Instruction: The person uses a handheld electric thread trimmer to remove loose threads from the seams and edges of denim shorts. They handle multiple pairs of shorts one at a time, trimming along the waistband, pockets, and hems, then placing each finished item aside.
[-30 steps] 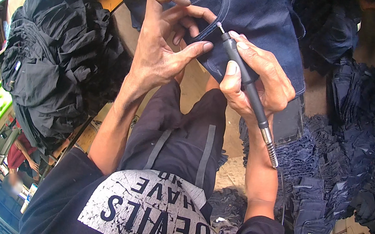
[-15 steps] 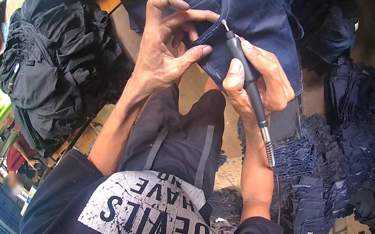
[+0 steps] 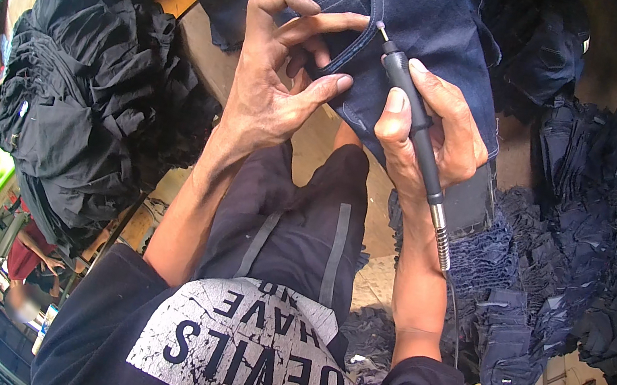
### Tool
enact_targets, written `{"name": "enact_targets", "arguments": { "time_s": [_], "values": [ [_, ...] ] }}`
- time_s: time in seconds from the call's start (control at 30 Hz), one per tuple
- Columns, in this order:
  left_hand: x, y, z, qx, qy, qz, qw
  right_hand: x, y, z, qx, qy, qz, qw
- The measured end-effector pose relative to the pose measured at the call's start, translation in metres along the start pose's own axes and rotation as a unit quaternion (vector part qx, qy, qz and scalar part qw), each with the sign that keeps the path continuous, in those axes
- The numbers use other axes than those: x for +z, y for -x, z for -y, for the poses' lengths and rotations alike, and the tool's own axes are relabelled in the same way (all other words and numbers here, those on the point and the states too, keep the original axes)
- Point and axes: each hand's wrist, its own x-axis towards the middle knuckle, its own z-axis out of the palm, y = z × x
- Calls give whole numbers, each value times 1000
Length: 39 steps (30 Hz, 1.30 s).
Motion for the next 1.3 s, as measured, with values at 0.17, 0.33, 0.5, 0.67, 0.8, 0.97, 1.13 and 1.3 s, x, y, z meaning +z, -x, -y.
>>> {"name": "enact_targets", "arguments": {
  "time_s": [0.17, 0.33, 0.5, 0.67, 0.8, 0.97, 1.13, 1.3],
  "values": [
    [-1, -4, -1, 3, -8, 0, 1000, -5, 0, 8, 31, 5, 57, 998],
    [3, 10, 16, 31, -48, -5, 998, -5, -1, 13, 77, -27, 49, 995],
    [-29, -41, -11, 114, -178, -38, 977, -17, 4, 17, 96, -124, -124, 980],
    [-57, -95, -50, 69, -237, -83, 966, -59, 21, 16, 89, -48, -61, 993],
    [17, -4, -32, -52, -144, -264, 952, -86, 25, 7, 24, 0, -55, 998],
    [73, 32, 0, -206, 163, -109, 959, -88, 22, -4, -51, 15, 18, 998],
    [63, 19, 0, -181, 29, -110, 977, -78, 16, -7, -41, 28, 38, 998],
    [46, 38, 10, -168, 69, -79, 980, -68, 21, 0, -53, 29, 42, 997]
  ]
}}
